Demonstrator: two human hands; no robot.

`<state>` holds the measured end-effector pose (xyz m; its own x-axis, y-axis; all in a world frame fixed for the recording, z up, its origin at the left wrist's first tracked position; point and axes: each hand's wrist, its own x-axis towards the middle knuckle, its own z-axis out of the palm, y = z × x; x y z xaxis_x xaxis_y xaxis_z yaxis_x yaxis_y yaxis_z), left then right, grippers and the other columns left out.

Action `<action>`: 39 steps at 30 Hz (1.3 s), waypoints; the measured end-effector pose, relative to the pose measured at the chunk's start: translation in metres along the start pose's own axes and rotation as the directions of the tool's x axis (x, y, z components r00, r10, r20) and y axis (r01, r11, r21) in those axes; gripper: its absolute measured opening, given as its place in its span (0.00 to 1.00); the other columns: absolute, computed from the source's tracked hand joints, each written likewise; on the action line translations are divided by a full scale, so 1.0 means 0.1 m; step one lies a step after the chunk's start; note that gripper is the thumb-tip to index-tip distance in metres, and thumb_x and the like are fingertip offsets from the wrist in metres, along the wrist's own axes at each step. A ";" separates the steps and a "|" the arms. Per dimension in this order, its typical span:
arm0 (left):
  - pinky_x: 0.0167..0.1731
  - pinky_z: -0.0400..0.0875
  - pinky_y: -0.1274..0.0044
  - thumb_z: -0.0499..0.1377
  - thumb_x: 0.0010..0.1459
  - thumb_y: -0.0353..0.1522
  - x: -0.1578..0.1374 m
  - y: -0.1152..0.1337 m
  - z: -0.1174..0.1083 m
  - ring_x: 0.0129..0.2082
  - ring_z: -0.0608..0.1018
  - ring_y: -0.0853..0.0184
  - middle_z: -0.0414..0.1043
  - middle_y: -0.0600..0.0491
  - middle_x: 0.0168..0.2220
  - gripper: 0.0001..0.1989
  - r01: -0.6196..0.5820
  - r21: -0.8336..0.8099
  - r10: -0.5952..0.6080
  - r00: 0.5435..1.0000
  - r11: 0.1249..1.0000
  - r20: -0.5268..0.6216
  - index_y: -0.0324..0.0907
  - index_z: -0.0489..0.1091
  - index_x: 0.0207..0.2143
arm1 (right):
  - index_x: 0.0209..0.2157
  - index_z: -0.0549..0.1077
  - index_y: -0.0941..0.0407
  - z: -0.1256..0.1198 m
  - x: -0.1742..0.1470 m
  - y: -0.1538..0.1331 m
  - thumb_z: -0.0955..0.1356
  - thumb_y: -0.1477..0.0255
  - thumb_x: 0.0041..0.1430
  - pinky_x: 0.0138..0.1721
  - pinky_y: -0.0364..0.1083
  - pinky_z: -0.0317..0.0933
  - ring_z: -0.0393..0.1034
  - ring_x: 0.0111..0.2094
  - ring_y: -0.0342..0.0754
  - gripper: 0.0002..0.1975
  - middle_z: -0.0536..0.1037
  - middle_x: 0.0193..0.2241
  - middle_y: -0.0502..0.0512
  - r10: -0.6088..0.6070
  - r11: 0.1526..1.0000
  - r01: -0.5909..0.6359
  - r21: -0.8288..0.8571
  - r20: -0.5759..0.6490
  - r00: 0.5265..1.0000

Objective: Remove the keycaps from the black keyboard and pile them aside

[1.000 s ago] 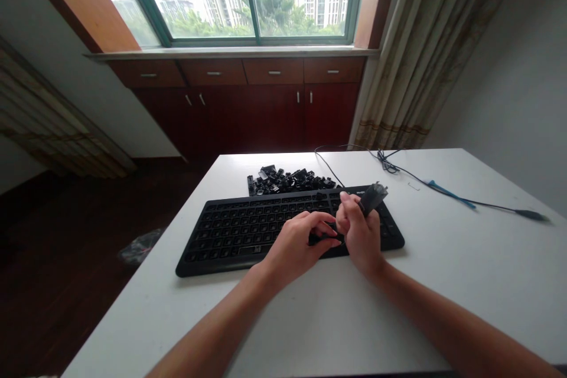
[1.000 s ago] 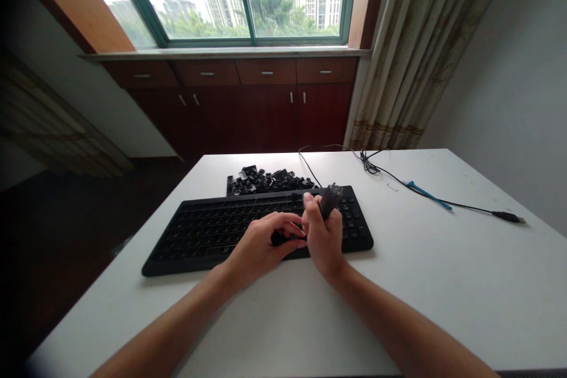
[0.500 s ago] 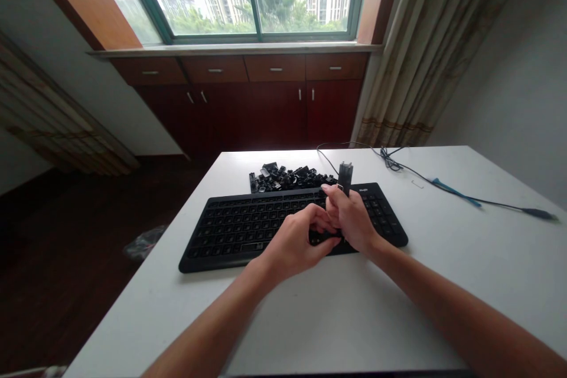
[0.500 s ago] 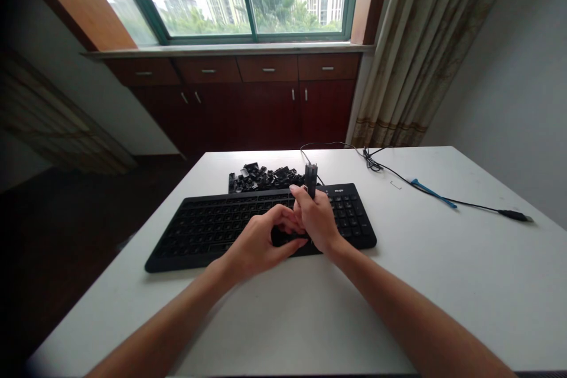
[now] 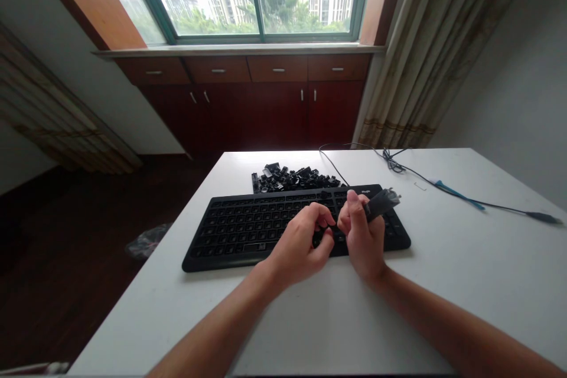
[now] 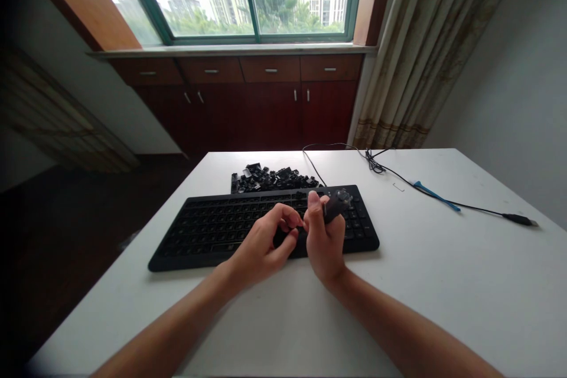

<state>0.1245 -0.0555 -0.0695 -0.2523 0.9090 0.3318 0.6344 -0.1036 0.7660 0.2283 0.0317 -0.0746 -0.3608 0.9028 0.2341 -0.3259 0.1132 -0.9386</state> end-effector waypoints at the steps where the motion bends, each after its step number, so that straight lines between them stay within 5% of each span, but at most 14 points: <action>1: 0.41 0.72 0.70 0.57 0.58 0.27 -0.01 0.01 0.00 0.39 0.75 0.63 0.73 0.50 0.39 0.09 -0.026 0.015 0.025 0.999 1.000 0.019 0.43 0.66 0.42 | 0.21 0.57 0.53 -0.01 -0.01 -0.01 0.66 0.57 0.69 0.24 0.45 0.52 0.53 0.20 0.42 0.25 0.58 0.17 0.45 0.010 1.000 -0.010 0.004 -0.003 1.000; 6: 0.45 0.71 0.65 0.66 0.52 0.33 -0.05 0.02 0.03 0.42 0.76 0.58 0.75 0.49 0.42 0.18 -0.113 0.078 0.107 0.991 0.990 0.077 0.43 0.65 0.43 | 0.21 0.58 0.53 -0.06 0.02 -0.01 0.67 0.55 0.68 0.25 0.45 0.54 0.53 0.21 0.42 0.26 0.59 0.18 0.45 0.080 0.997 -0.080 0.001 0.063 0.995; 15: 0.44 0.71 0.68 0.67 0.58 0.31 -0.03 -0.05 0.06 0.41 0.77 0.60 0.76 0.51 0.41 0.12 -0.078 0.104 0.071 0.995 0.991 0.072 0.43 0.67 0.40 | 0.28 0.65 0.53 -0.14 0.09 0.04 0.70 0.67 0.63 0.29 0.44 0.60 0.59 0.25 0.43 0.12 0.65 0.25 0.46 0.153 0.934 -0.227 0.276 0.266 0.952; 24: 0.41 0.70 0.69 0.60 0.58 0.27 -0.04 -0.01 0.05 0.38 0.74 0.62 0.73 0.52 0.36 0.08 -0.131 0.122 0.120 0.988 0.984 0.093 0.44 0.62 0.33 | 0.26 0.68 0.54 -0.28 0.20 -0.12 0.66 0.60 0.70 0.23 0.44 0.60 0.66 0.20 0.44 0.18 0.70 0.20 0.48 0.057 0.998 -0.028 -0.063 0.531 0.845; 30: 0.41 0.69 0.69 0.58 0.55 0.25 -0.03 -0.02 0.01 0.37 0.72 0.62 0.71 0.52 0.35 0.08 -0.127 0.086 0.117 0.987 0.988 0.106 0.44 0.60 0.32 | 0.26 0.63 0.53 -0.17 0.16 -0.04 0.65 0.55 0.69 0.17 0.42 0.56 0.62 0.15 0.41 0.21 0.68 0.16 0.44 0.080 0.993 -0.034 -0.114 0.429 0.900; 34: 0.46 0.71 0.68 0.58 0.52 0.27 -0.02 -0.02 -0.03 0.43 0.74 0.60 0.71 0.50 0.42 0.12 -0.030 -0.184 0.041 0.998 0.982 0.053 0.44 0.62 0.39 | 0.30 0.66 0.53 -0.02 0.09 0.08 0.65 0.54 0.69 0.19 0.42 0.56 0.62 0.17 0.42 0.19 0.67 0.17 0.45 -0.016 0.959 0.070 -0.275 0.191 0.981; 39: 0.60 0.64 0.62 0.50 0.70 0.40 -0.03 0.01 0.06 0.58 0.71 0.55 0.69 0.45 0.57 0.21 0.109 -0.369 -0.135 0.990 0.923 -0.046 0.43 0.58 0.61 | 0.41 0.70 0.55 0.08 0.10 0.15 0.64 0.58 0.70 0.26 0.45 0.62 0.74 0.26 0.48 0.14 0.78 0.26 0.53 -0.065 0.889 0.208 -0.407 0.337 0.939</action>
<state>0.1307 -0.0562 -0.0733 -0.3695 0.8949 0.2503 0.2881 -0.1457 0.9464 0.2132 0.0386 -0.0842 -0.6120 0.7009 0.3663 -0.0088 0.4571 -0.8894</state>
